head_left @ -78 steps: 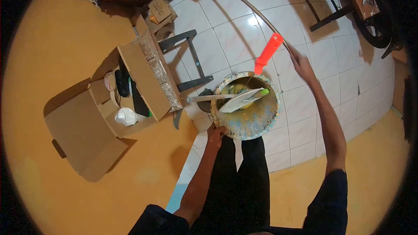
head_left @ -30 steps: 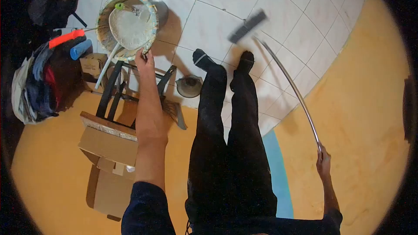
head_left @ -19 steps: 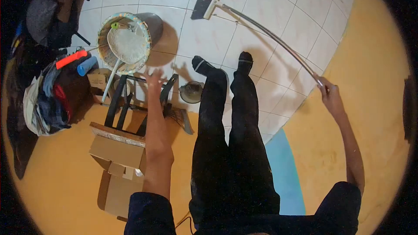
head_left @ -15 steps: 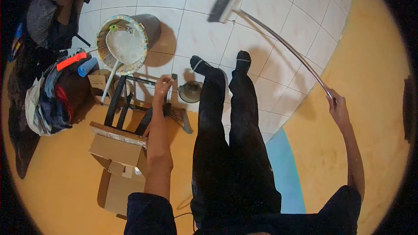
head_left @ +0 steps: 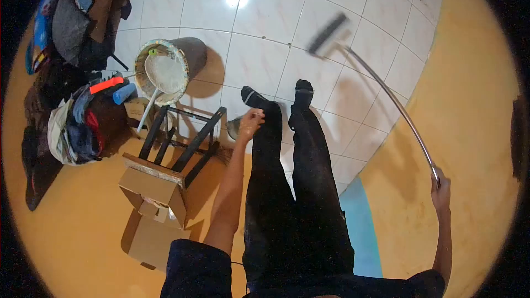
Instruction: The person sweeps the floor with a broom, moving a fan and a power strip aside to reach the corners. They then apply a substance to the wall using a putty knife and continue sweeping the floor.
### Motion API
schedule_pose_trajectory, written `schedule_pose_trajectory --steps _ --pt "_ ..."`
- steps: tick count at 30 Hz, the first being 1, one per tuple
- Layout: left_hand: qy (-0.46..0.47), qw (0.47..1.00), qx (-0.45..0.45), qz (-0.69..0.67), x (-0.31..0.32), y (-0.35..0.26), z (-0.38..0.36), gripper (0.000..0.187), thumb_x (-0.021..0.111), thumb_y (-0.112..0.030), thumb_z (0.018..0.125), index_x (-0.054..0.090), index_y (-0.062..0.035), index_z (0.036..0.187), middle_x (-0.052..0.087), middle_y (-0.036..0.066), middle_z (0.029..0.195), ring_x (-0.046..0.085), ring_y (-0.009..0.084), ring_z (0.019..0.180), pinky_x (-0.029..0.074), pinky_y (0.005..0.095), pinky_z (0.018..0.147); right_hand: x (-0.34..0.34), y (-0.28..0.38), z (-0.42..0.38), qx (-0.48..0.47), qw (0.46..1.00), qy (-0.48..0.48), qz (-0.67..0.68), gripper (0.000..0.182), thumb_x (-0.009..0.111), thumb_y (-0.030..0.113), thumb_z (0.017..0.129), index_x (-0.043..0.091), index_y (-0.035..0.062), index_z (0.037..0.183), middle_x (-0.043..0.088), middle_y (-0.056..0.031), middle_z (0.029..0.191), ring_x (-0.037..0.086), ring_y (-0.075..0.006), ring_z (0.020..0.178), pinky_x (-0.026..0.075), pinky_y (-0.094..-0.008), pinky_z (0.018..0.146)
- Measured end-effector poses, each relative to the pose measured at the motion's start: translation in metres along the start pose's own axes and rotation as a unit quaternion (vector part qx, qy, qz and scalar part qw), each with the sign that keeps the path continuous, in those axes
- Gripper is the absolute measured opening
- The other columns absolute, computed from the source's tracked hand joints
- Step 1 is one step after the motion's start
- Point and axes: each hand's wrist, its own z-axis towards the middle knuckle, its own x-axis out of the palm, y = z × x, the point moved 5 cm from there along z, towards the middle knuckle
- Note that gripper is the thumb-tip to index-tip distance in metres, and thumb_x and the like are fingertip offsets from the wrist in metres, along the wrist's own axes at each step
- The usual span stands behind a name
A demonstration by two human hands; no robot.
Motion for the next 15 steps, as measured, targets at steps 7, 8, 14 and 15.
schedule_pose_trajectory --steps 7,8,14,15 --pt "0.015 0.999 -0.001 0.052 0.056 -0.032 -0.043 0.025 0.057 -0.026 0.094 0.059 -0.0085 0.112 0.066 0.006 0.101 0.063 0.0139 0.084 0.049 0.0283 0.068 0.08 0.201 0.226 -0.33 0.941 -0.064 0.032 0.047 0.05 0.0 0.082 0.055 0.0155 0.126 0.061 -0.0237 0.08 0.059 -0.0414 0.072 0.048 -0.0509 0.065" --pt "0.022 0.998 0.006 0.062 0.056 -0.037 -0.055 0.027 0.057 -0.027 0.094 0.058 -0.0084 0.114 0.066 0.006 0.101 0.063 0.0143 0.084 0.049 0.0285 0.069 0.089 0.23 0.255 -0.319 0.947 -0.039 0.023 0.05 0.051 -0.001 0.08 0.054 0.0157 0.127 0.063 -0.0224 0.083 0.06 -0.0407 0.074 0.05 -0.0498 0.067" --pt "-0.01 0.993 -0.014 0.119 0.012 -0.078 -0.145 0.033 0.056 -0.027 0.095 0.054 -0.0055 0.12 0.065 0.008 0.097 0.062 0.0157 0.085 0.048 0.0293 0.071 0.092 0.22 0.283 -0.3 0.953 -0.018 -0.039 0.049 0.053 0.005 0.081 0.054 0.0171 0.129 0.065 -0.0182 0.1 0.063 -0.0367 0.084 0.053 -0.0465 0.074" --pt "-0.023 0.991 -0.012 0.134 -0.004 -0.077 -0.157 0.035 0.056 -0.027 0.094 0.054 -0.0035 0.119 0.065 0.008 0.096 0.062 0.0158 0.085 0.048 0.0304 0.072 0.098 0.174 0.278 -0.287 0.956 -0.038 -0.035 0.048 0.053 0.007 0.083 0.053 0.0185 0.13 0.064 -0.0177 0.101 0.063 -0.0361 0.086 0.053 -0.0471 0.074"
